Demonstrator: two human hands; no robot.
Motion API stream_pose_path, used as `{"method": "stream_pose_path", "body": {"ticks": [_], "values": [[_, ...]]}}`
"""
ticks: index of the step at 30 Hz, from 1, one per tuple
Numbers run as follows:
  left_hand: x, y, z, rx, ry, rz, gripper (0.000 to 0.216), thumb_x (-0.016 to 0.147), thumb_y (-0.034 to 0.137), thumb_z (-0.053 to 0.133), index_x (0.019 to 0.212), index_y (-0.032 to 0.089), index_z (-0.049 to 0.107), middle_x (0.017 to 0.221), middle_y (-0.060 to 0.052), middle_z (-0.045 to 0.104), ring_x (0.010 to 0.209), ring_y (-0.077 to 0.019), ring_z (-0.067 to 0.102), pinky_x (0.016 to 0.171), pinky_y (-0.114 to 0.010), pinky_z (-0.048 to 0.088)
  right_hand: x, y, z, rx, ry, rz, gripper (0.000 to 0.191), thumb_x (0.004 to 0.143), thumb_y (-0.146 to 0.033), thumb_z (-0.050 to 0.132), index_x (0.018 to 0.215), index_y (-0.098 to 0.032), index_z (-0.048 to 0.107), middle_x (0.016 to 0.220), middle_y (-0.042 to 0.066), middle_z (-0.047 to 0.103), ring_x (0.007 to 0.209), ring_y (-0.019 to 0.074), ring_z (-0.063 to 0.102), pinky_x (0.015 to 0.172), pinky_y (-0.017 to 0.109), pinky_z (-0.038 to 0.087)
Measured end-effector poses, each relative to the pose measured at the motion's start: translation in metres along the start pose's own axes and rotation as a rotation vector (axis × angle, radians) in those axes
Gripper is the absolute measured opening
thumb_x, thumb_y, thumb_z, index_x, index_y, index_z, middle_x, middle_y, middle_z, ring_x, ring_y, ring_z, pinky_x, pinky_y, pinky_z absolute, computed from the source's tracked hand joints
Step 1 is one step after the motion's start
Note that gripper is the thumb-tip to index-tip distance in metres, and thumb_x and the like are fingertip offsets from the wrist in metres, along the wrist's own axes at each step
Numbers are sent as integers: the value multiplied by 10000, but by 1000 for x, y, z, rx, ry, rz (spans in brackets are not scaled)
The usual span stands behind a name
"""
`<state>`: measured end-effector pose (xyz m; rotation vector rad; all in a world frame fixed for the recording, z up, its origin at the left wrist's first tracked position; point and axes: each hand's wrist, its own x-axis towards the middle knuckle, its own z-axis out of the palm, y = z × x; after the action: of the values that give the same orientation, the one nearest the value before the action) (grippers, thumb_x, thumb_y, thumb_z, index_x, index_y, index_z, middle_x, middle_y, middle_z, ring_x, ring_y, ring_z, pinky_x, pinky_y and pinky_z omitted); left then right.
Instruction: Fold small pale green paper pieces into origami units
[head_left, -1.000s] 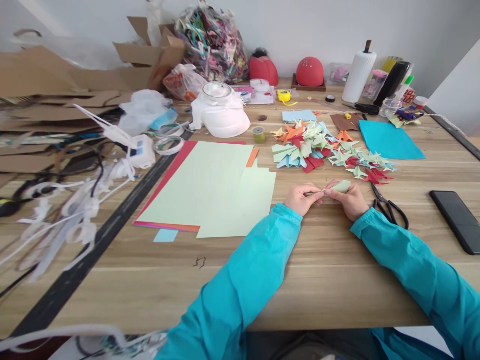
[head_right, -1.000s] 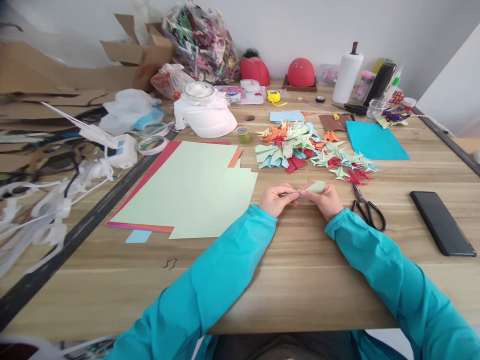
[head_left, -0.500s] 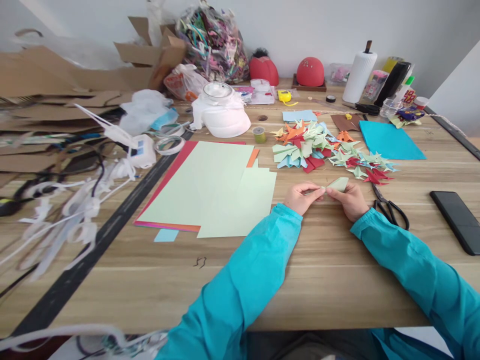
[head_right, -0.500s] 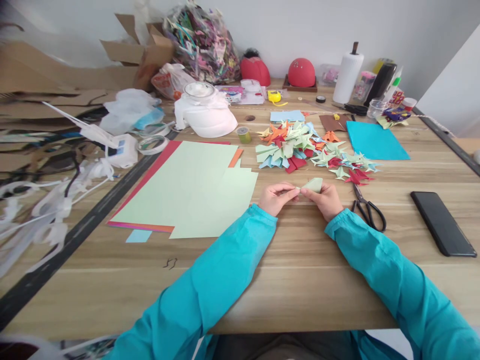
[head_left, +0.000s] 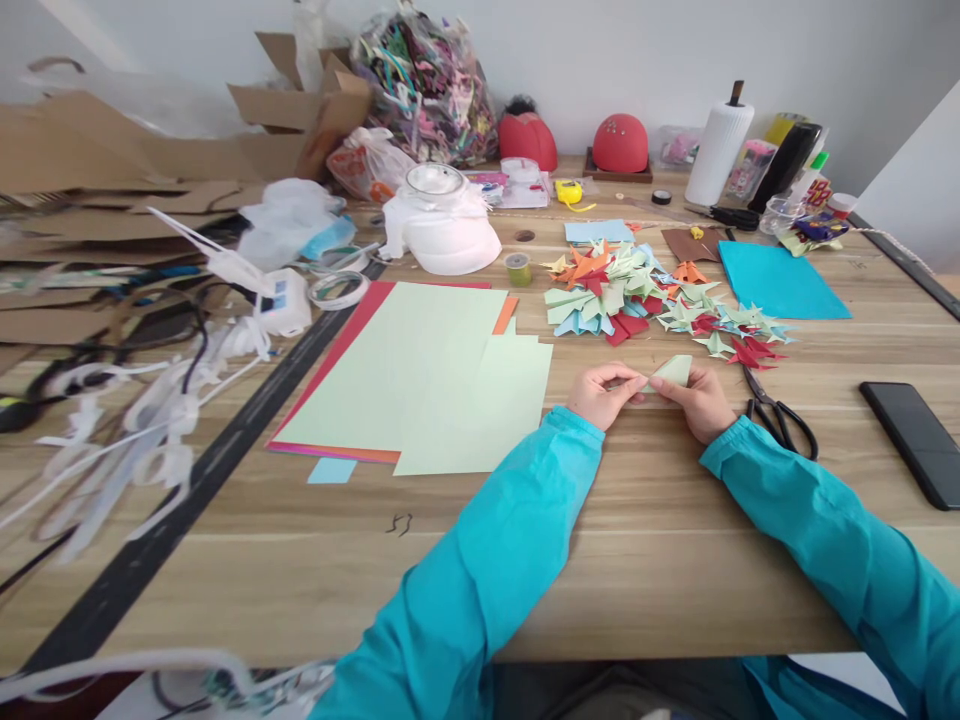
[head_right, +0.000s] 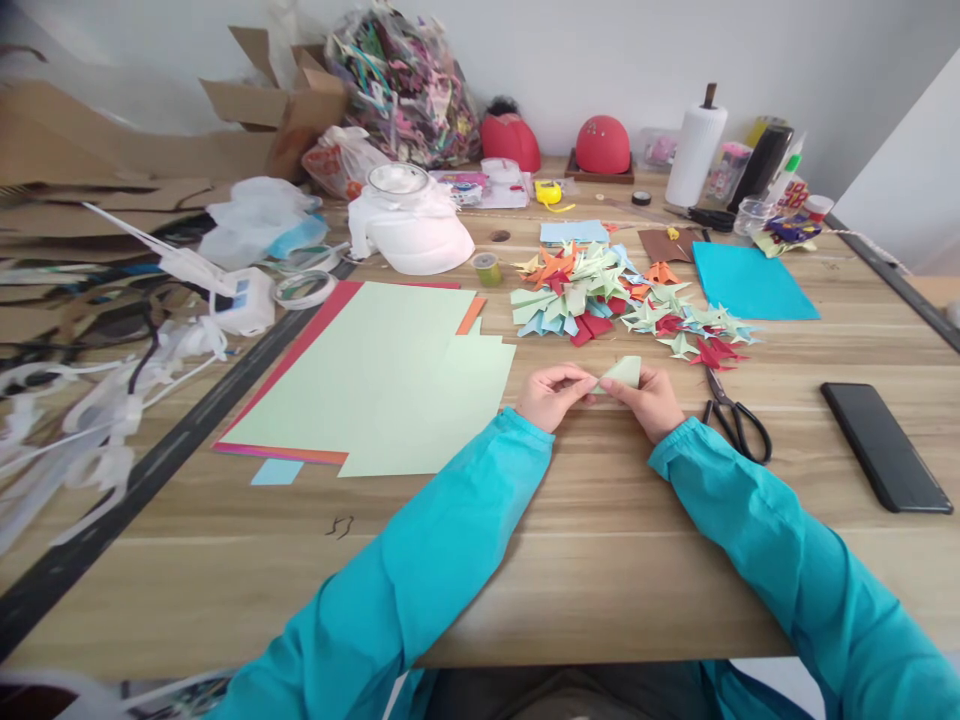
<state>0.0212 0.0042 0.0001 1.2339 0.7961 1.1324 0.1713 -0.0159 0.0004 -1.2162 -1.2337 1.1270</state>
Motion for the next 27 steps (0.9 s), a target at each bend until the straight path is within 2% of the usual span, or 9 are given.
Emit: {"method": "stream_pose_path", "body": {"ticks": [6,16,27], "values": [[0,-3,0,-43,25,-20,243,527,307,742,645,119,642,664,-13,616,536,-109,587,561,-257,505,0,-3,1,5,-37,-43,255,567,-388,735,602,-169,610,558,-30,531,522,86,415,507,233,331],[2,-3,-2,-73,-8,-41,252,515,337,746,611,132,635,624,7,608,542,-113,593,578,-270,511,-1,-7,2,-33,-46,-43,282,560,-434,725,591,-176,615,550,-22,528,518,95,414,499,245,339],[0,1,-2,-4,-35,-75,244,527,329,735,586,129,608,534,20,572,493,-113,576,523,-256,488,-1,-5,3,107,-3,19,234,549,-364,753,570,-181,609,561,-34,537,521,84,431,521,235,365]]}}
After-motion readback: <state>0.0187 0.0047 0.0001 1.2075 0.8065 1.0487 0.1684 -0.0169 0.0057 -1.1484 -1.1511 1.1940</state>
